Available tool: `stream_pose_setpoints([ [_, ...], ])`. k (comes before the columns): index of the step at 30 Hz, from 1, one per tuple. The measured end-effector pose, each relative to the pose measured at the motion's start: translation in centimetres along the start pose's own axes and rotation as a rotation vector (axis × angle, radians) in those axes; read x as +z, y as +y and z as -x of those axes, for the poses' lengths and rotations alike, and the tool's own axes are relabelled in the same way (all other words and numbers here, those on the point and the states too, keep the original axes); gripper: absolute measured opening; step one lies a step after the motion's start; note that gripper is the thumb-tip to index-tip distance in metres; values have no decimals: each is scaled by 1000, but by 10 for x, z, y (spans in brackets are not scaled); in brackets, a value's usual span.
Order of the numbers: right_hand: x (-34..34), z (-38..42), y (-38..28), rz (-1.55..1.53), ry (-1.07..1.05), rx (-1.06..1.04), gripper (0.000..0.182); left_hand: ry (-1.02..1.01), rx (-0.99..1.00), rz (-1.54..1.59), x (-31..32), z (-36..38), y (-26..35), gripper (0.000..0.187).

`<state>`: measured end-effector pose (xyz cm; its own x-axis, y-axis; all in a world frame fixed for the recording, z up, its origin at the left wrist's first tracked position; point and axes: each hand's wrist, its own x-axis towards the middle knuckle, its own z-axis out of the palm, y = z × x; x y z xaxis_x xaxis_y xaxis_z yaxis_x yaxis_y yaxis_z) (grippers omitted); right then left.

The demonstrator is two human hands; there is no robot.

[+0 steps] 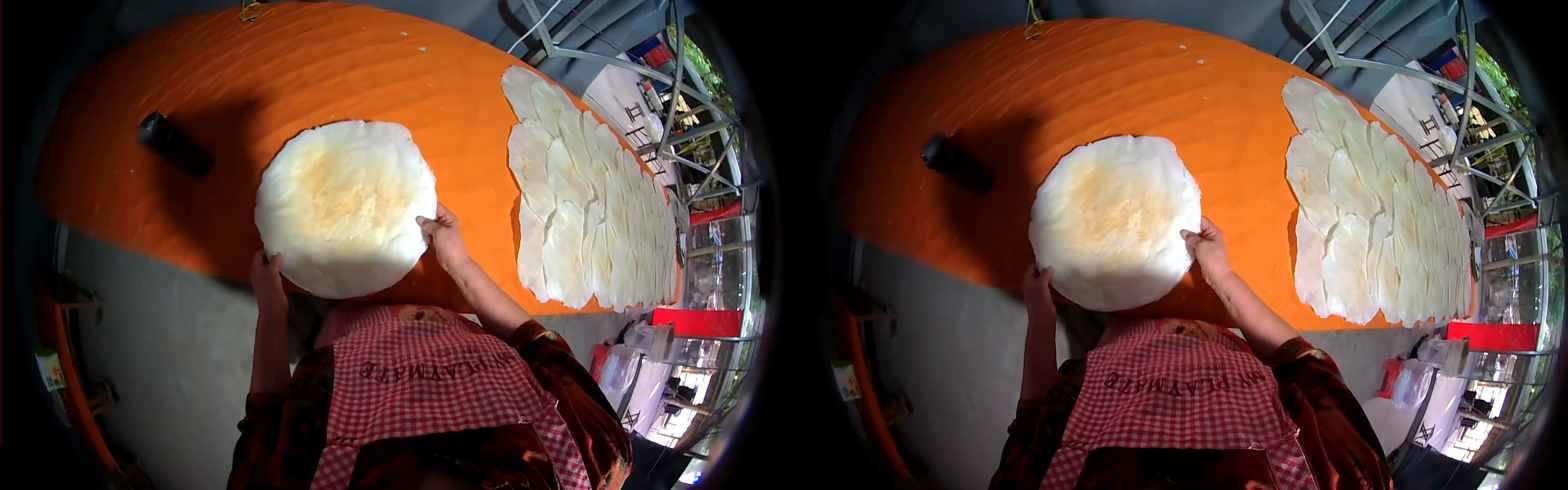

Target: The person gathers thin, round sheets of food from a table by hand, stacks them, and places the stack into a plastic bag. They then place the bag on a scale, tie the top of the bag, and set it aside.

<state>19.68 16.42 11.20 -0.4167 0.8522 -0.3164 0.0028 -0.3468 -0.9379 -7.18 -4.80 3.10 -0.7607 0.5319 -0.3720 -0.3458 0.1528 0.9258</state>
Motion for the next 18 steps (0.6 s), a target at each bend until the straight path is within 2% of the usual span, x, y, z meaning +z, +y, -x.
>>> stream_pose_setpoints([
  [1,-9,-3,8,50,24,54,11,-13,4,-32,0,2,2,24],
  [3,-33,-16,33,145,73,159,13,-60,48,-295,-8,-4,-6,27],
  [4,-36,-15,37,385,105,114,17,-84,76,-425,-10,-8,-9,28],
  [6,-40,-17,46,867,168,25,26,153,384,-646,-8,-18,-16,36],
  [7,-39,-17,51,917,220,-121,34,275,537,-751,-5,-18,-13,40],
  [10,-36,-16,55,995,289,-104,35,219,475,-645,3,-32,6,51],
  [13,-32,-18,68,692,388,-53,32,165,362,-596,10,-71,-15,54],
  [16,-13,-15,51,842,387,160,36,104,381,-721,18,-82,-19,52],
  [18,-7,-23,69,976,443,122,37,140,389,-768,22,-79,-18,51],
])
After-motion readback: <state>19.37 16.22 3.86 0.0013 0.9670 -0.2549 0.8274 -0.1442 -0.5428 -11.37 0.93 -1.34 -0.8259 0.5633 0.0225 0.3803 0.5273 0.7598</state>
